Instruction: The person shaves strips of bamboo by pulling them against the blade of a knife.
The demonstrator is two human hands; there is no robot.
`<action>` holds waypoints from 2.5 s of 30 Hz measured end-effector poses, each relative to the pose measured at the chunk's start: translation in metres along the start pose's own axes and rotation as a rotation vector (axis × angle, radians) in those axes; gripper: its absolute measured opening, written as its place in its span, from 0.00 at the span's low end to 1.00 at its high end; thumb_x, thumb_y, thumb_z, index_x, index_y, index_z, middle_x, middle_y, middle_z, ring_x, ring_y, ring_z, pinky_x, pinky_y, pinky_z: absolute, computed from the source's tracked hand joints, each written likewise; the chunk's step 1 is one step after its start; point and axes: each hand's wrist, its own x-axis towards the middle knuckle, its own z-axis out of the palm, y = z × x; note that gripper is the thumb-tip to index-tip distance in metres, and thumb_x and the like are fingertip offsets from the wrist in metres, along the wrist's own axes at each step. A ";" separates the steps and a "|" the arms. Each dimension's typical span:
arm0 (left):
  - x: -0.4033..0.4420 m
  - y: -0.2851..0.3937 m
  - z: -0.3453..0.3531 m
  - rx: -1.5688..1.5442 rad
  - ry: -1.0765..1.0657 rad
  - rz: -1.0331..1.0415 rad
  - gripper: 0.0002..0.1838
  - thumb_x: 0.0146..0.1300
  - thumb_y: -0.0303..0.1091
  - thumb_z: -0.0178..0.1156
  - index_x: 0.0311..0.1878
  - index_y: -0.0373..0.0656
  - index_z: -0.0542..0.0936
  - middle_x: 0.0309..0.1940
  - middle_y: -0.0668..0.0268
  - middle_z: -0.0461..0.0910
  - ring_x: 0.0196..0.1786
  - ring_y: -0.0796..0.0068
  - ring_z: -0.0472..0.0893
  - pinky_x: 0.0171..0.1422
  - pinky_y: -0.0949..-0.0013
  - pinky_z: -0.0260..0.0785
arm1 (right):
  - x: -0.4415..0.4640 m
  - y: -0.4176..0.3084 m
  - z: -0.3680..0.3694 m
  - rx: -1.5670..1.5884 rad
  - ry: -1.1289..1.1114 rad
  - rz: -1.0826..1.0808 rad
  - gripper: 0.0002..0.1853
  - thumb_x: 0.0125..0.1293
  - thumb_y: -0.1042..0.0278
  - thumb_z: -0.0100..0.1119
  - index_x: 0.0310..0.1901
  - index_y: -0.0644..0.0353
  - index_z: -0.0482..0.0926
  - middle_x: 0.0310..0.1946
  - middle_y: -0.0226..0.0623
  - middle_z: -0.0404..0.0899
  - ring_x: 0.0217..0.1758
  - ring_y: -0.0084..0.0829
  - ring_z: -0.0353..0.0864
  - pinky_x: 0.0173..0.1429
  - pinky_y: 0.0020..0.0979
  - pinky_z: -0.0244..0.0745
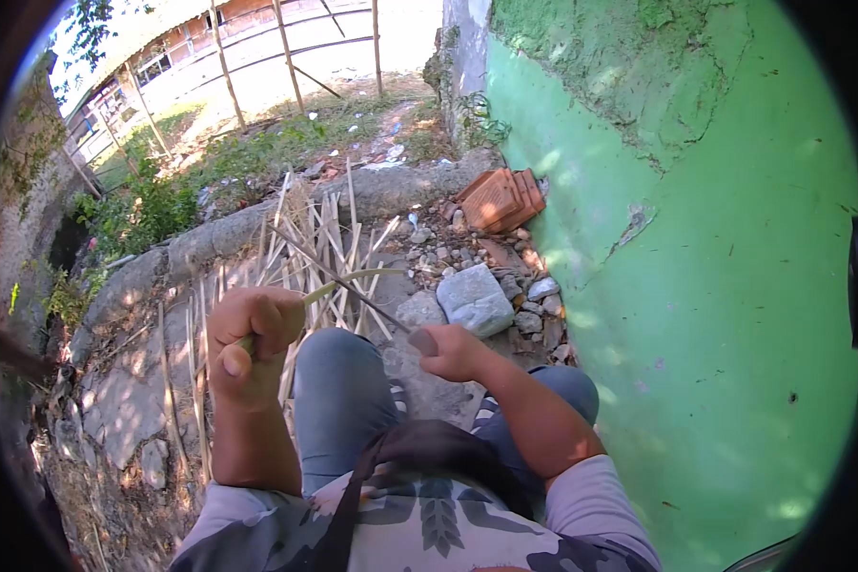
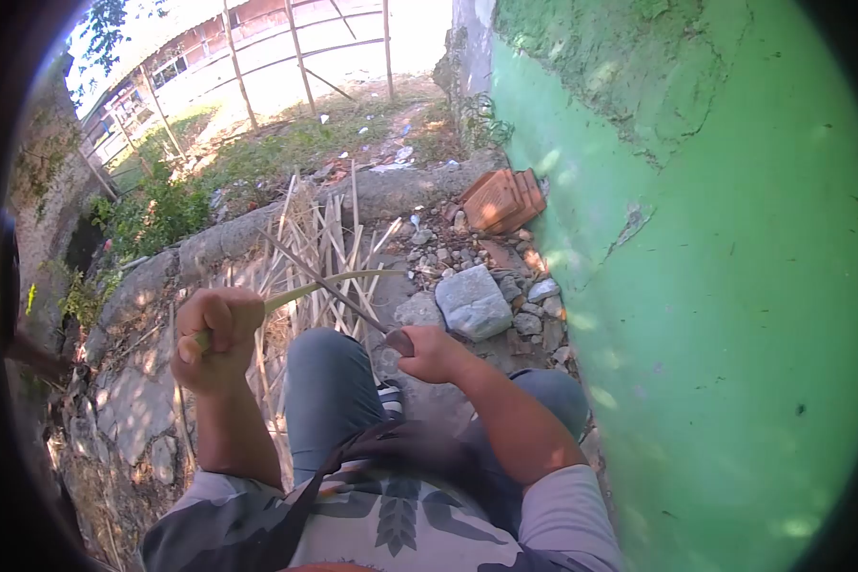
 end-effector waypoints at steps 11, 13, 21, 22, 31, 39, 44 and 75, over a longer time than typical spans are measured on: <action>0.003 -0.001 -0.004 -0.059 -0.060 0.004 0.33 0.62 0.65 0.56 0.18 0.44 0.62 0.12 0.72 0.58 0.15 0.77 0.55 0.23 0.66 0.42 | -0.002 -0.009 -0.018 -0.067 -0.052 0.138 0.16 0.50 0.64 0.61 0.40 0.62 0.81 0.33 0.51 0.83 0.40 0.53 0.83 0.45 0.44 0.78; 0.007 -0.005 -0.002 -0.091 -0.109 0.050 0.32 0.64 0.64 0.54 0.18 0.46 0.62 0.11 0.73 0.58 0.13 0.77 0.54 0.22 0.67 0.42 | -0.005 -0.004 -0.017 -0.026 0.035 -0.027 0.13 0.49 0.65 0.61 0.36 0.62 0.78 0.28 0.47 0.80 0.33 0.49 0.82 0.39 0.43 0.75; 0.018 -0.006 0.035 -0.078 -0.250 0.025 0.27 0.62 0.58 0.55 0.17 0.50 0.62 0.09 0.77 0.56 0.11 0.81 0.54 0.20 0.70 0.42 | -0.005 0.014 -0.023 0.026 -0.031 0.106 0.15 0.50 0.63 0.61 0.38 0.63 0.79 0.33 0.52 0.82 0.41 0.53 0.82 0.45 0.44 0.76; 0.018 -0.006 0.036 -0.070 -0.271 0.019 0.27 0.62 0.58 0.55 0.17 0.50 0.62 0.10 0.77 0.57 0.11 0.81 0.55 0.19 0.70 0.41 | -0.003 0.017 -0.022 -0.015 -0.039 0.142 0.15 0.50 0.63 0.61 0.38 0.64 0.79 0.33 0.53 0.81 0.41 0.53 0.82 0.45 0.44 0.75; 0.010 -0.005 0.039 -0.075 -0.308 0.003 0.28 0.62 0.60 0.56 0.17 0.49 0.62 0.10 0.76 0.58 0.11 0.80 0.55 0.19 0.69 0.41 | -0.008 -0.024 -0.011 0.071 0.196 -0.030 0.25 0.54 0.64 0.60 0.55 0.60 0.73 0.29 0.51 0.81 0.32 0.56 0.82 0.40 0.48 0.77; -0.002 -0.042 0.070 -0.018 -0.497 -0.052 0.29 0.60 0.59 0.59 0.19 0.45 0.63 0.13 0.72 0.60 0.14 0.75 0.58 0.21 0.68 0.45 | -0.009 -0.037 -0.013 0.133 0.102 -0.175 0.35 0.65 0.64 0.60 0.74 0.45 0.60 0.31 0.45 0.81 0.36 0.46 0.84 0.43 0.43 0.76; -0.007 -0.045 0.074 0.016 -0.512 -0.049 0.26 0.60 0.55 0.59 0.21 0.44 0.64 0.15 0.70 0.61 0.17 0.74 0.61 0.22 0.68 0.48 | -0.017 -0.032 -0.014 0.150 0.151 -0.190 0.32 0.69 0.61 0.58 0.74 0.44 0.60 0.39 0.47 0.83 0.44 0.46 0.85 0.50 0.41 0.77; -0.021 0.151 0.062 0.420 -0.372 0.954 0.43 0.53 0.77 0.56 0.47 0.39 0.76 0.47 0.51 0.76 0.50 0.58 0.77 0.54 0.55 0.69 | -0.027 -0.036 0.007 0.048 -0.115 -0.066 0.20 0.70 0.52 0.56 0.60 0.48 0.72 0.39 0.46 0.83 0.45 0.48 0.83 0.49 0.43 0.75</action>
